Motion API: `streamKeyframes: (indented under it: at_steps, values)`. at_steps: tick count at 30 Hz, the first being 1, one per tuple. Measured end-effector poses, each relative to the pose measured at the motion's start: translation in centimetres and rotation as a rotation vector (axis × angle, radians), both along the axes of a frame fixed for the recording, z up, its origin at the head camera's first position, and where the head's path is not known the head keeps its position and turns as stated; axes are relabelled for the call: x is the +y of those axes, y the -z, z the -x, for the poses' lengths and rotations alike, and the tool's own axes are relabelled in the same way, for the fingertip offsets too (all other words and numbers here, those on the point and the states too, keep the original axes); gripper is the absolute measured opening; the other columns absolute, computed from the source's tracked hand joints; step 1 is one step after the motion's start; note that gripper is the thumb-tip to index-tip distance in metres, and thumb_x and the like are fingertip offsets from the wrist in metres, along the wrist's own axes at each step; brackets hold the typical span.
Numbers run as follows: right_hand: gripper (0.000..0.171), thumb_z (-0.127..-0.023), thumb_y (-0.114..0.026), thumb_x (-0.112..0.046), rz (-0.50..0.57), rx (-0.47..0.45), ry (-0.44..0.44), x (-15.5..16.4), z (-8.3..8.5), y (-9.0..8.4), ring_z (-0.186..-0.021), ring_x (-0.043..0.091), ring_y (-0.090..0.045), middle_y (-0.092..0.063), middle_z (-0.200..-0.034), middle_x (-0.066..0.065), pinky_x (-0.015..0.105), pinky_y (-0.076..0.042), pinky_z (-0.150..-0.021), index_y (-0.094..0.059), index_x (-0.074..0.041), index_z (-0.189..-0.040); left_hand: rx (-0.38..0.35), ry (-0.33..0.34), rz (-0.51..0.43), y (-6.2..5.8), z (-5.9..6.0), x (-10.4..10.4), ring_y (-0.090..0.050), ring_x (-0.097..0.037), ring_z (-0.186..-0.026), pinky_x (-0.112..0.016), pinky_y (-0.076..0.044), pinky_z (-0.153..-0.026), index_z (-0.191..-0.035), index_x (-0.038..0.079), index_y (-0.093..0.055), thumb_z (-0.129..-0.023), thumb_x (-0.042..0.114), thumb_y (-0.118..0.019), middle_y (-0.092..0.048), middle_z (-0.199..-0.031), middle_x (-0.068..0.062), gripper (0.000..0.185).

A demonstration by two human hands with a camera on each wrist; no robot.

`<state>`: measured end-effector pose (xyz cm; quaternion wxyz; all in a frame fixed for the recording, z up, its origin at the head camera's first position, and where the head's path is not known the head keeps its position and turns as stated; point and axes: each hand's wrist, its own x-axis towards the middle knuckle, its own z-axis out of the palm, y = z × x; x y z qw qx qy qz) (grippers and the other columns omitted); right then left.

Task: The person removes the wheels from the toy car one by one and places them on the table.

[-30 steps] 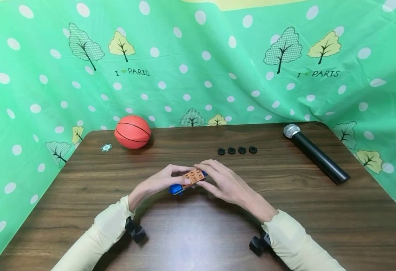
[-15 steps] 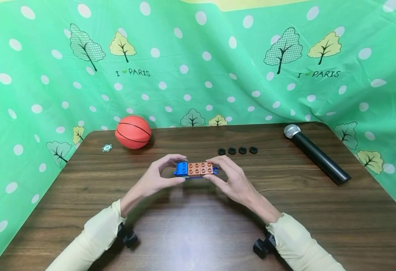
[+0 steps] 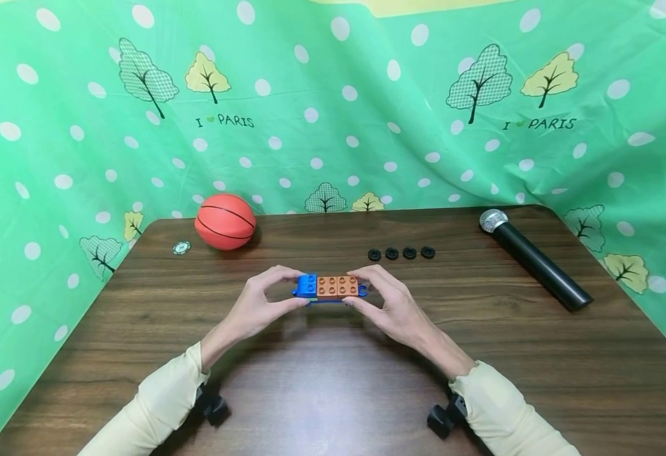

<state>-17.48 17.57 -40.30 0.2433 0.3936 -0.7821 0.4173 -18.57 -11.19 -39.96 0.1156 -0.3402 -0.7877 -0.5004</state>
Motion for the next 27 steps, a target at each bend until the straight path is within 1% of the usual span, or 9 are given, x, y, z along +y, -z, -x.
streamKeyframes:
  at_steps: [2, 5, 11, 17, 23, 27]
  values:
    - [0.058, -0.075, -0.085, 0.009, -0.019, -0.016, -0.002, 0.0, 0.0, 0.1, -0.094, 0.017, -0.064, -0.068, -0.116, 0.006, 0.026, -0.053, -0.082, -0.066, -0.004, -0.128, -0.002, -0.007, 0.005, 0.2, 0.0, -0.1, -0.065, -0.016, -0.108, -0.041, -0.05, -0.1, -0.119, 0.009, -0.074, -0.085, 0.011, -0.087, -0.071, -0.113, 0.002, 0.036]
    - [0.056, -0.078, -0.085, 0.008, -0.044, -0.038, 0.005, 0.0, 0.0, 0.3, -0.095, 0.016, -0.063, -0.068, -0.117, 0.004, 0.028, -0.053, -0.081, -0.066, -0.006, -0.128, 0.003, -0.012, 0.008, 0.4, 0.1, -0.3, -0.065, -0.018, -0.107, -0.04, -0.05, -0.1, -0.119, 0.008, -0.074, -0.085, 0.01, -0.086, -0.072, -0.112, 0.001, 0.036]
    - [0.051, -0.082, -0.083, 0.005, -0.081, -0.071, 0.028, -0.2, 0.2, 0.7, -0.096, 0.015, -0.063, -0.068, -0.117, 0.003, 0.036, -0.056, -0.078, -0.066, -0.006, -0.128, 0.015, -0.025, 0.031, 0.6, 0.4, -0.7, -0.066, -0.026, -0.107, -0.044, -0.051, -0.097, -0.121, 0.007, -0.073, -0.086, 0.01, -0.086, -0.072, -0.113, -0.001, 0.037]
    - [0.047, -0.084, -0.083, 0.002, -0.091, -0.074, 0.032, -0.6, 1.0, 0.8, -0.094, 0.016, -0.064, -0.068, -0.116, 0.005, 0.044, -0.058, -0.075, -0.066, -0.003, -0.127, 0.008, -0.05, 0.056, 0.9, 1.0, -0.9, -0.064, -0.021, -0.11, -0.044, -0.052, -0.097, -0.123, 0.005, -0.072, -0.087, 0.01, -0.085, -0.071, -0.114, -0.004, 0.038]
    - [0.043, -0.087, -0.082, -0.001, -0.107, -0.106, 0.052, -1.0, 1.8, 1.0, -0.092, 0.017, -0.064, -0.068, -0.115, 0.006, 0.042, -0.058, -0.077, -0.066, -0.002, -0.127, -0.009, -0.061, 0.072, 1.3, 1.9, -1.0, -0.064, -0.022, -0.111, -0.044, -0.053, -0.097, -0.124, 0.003, -0.072, -0.088, 0.01, -0.084, -0.072, -0.116, -0.007, 0.039]
    - [0.041, -0.089, -0.081, -0.005, -0.123, -0.141, 0.06, -1.4, 2.5, 1.2, -0.097, 0.017, -0.065, -0.068, -0.116, 0.007, 0.043, -0.058, -0.082, -0.066, -0.002, -0.128, -0.017, -0.08, 0.086, 1.5, 2.4, -1.2, -0.064, -0.022, -0.111, -0.045, -0.053, -0.097, -0.124, 0.003, -0.072, -0.088, 0.011, -0.084, -0.072, -0.116, -0.007, 0.038]
